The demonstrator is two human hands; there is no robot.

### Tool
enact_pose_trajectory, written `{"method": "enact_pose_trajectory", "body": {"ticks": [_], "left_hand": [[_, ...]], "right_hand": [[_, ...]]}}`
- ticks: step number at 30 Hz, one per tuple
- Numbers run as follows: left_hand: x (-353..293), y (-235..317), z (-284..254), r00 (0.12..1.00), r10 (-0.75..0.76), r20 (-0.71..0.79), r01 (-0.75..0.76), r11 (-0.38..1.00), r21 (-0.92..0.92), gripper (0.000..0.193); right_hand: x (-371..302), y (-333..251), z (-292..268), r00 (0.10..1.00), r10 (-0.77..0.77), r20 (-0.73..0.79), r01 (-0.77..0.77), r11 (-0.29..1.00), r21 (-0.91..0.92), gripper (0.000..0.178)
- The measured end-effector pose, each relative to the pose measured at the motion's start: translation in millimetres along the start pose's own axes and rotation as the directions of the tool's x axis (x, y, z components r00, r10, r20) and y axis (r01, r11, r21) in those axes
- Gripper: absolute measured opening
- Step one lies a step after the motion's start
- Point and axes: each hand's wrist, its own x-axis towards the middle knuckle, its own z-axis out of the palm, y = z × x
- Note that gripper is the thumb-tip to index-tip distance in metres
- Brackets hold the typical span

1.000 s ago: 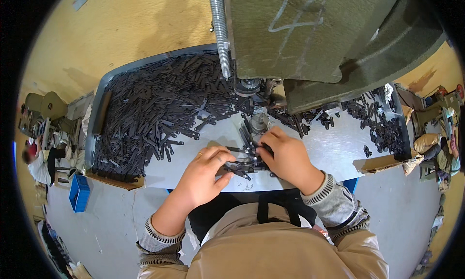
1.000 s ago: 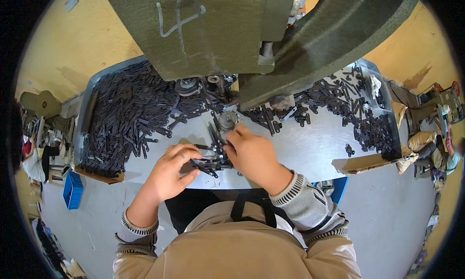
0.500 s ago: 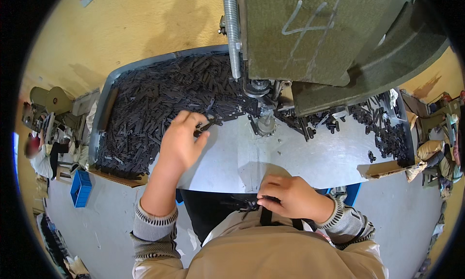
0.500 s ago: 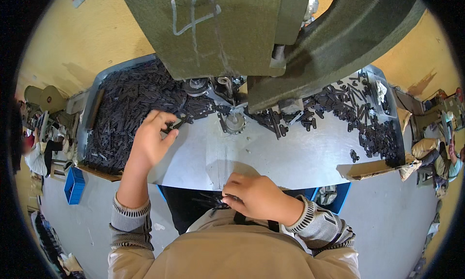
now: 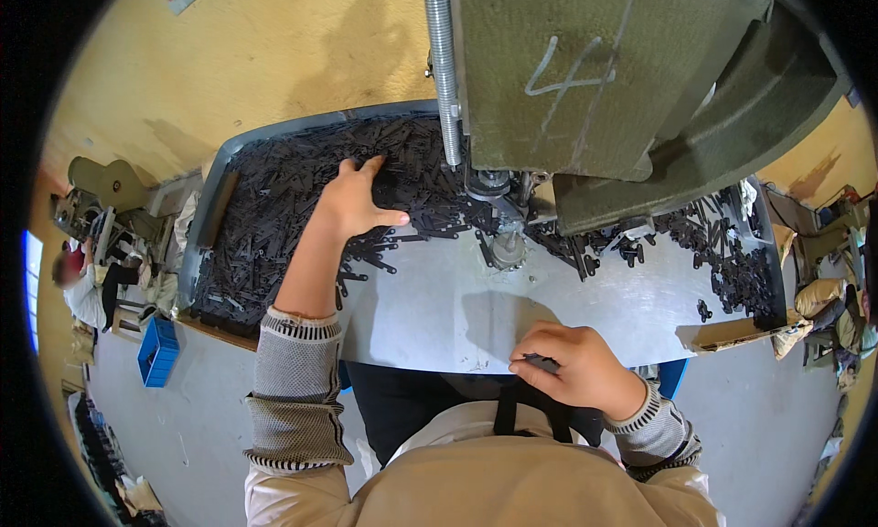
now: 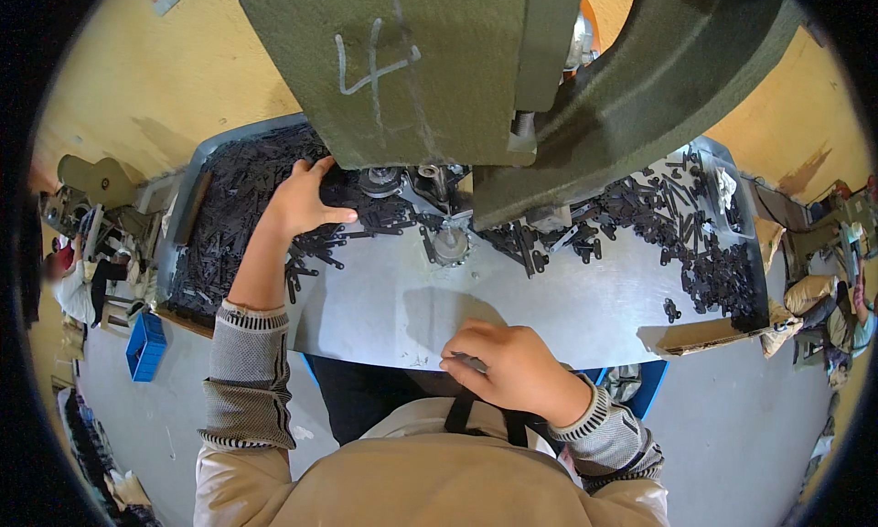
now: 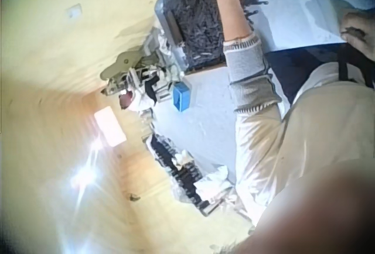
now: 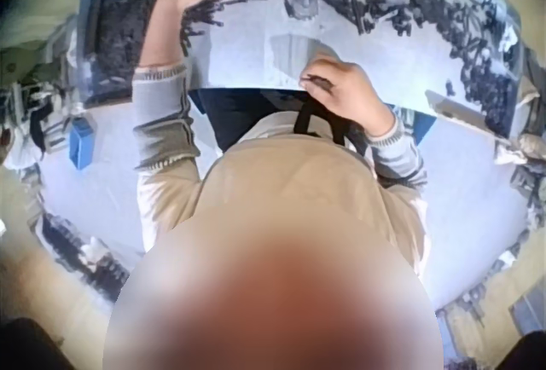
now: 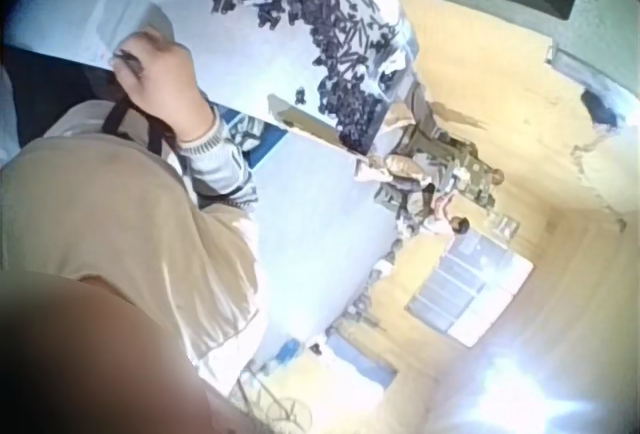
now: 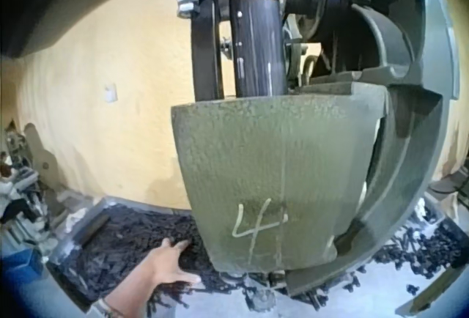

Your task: The person repeatedly picks small black metal hardware pieces from a bin and places them into a press or fixture on the workbench. The person handles the pieces one at a time, aligns them under the machine, and then removes the processed pieces, continuing the cycle throughout the clip.

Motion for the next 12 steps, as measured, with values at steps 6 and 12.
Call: {"method": "enact_pose_trajectory", "body": {"ticks": [6,12], "left_hand": [[9.4,30.1,28.8,0.963,0.236,-0.131,-0.245,0.968,-0.060,0.079],[8.9,60.8,56.6,0.937,0.305,-0.170,-0.322,0.942,-0.090,0.066]], "right_hand": [[7.2,-5.1,-0.5,0.999,-0.031,-0.023,0.032,0.999,0.024,0.008],[7.0,-9.9,-5.7,0.998,0.055,0.010,-0.055,0.998,0.010,0.009]]}}
